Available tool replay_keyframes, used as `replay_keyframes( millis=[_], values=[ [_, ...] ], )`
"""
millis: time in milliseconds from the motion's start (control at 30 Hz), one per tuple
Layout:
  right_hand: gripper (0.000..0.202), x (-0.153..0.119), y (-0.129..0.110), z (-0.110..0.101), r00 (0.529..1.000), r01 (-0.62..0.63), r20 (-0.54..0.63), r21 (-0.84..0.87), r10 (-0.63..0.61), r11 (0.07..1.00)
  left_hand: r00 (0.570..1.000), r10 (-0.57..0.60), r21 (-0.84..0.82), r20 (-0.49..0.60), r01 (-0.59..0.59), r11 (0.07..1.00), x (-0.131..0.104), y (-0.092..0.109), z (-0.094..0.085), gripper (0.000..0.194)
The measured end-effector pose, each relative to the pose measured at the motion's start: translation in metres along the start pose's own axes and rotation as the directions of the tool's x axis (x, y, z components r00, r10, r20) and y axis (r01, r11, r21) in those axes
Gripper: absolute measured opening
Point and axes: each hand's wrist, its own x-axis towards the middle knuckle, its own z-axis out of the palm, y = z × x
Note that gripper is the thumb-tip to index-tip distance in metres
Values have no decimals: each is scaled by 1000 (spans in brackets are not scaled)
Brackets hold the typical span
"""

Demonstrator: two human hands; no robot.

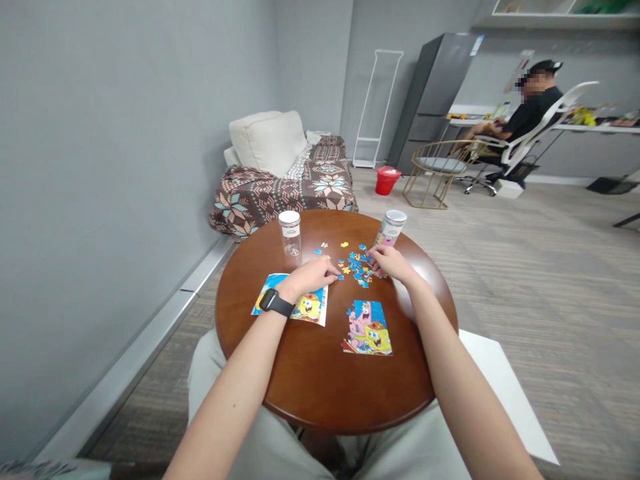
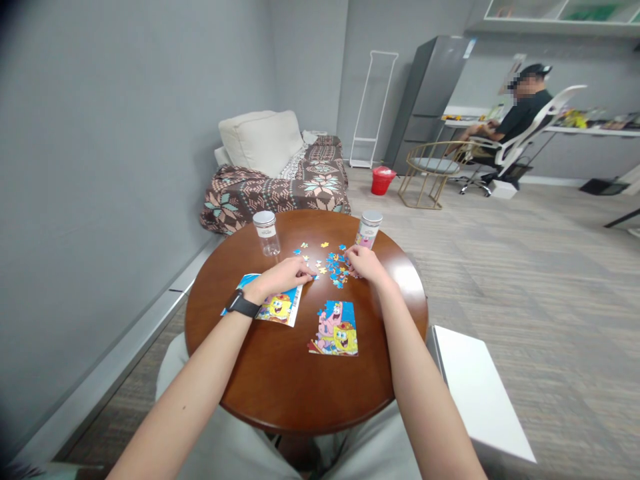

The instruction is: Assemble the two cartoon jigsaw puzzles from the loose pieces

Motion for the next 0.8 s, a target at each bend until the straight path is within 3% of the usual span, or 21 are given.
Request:
replay_keyframes(
  millis=[100, 200, 300, 467, 600, 800],
  values=[
    [23, 2, 3, -2, 993, 69, -100, 28, -66, 997, 1000, 1, 57, -23, 0, 998, 0, 0, 1, 31],
    [26, 3, 9, -5, 977, 111, -162, -165, -137, 980, 1000, 2, 99, -31, 1, 995, -1, 2, 1, 31],
    [21, 5, 13, -7, 980, 141, -88, -314, -177, 939, 1000, 16, 134, -4, -15, 991, -1, 3, -1, 26],
    [22, 9, 17, -5, 983, 180, 9, -267, -184, 947, 998, 52, 192, 28, -56, 980, 0, 1, 0, 30],
    [20, 10, 18, -4, 982, 188, 23, -241, -188, 952, 998, 57, 200, 39, -64, 978, 2, -1, 4, 32],
    [16, 5, 11, -2, 963, 255, 0, -332, -271, 908, 999, 41, 176, 29, -45, 983, 3, 1, 5, 29]
  ],
)
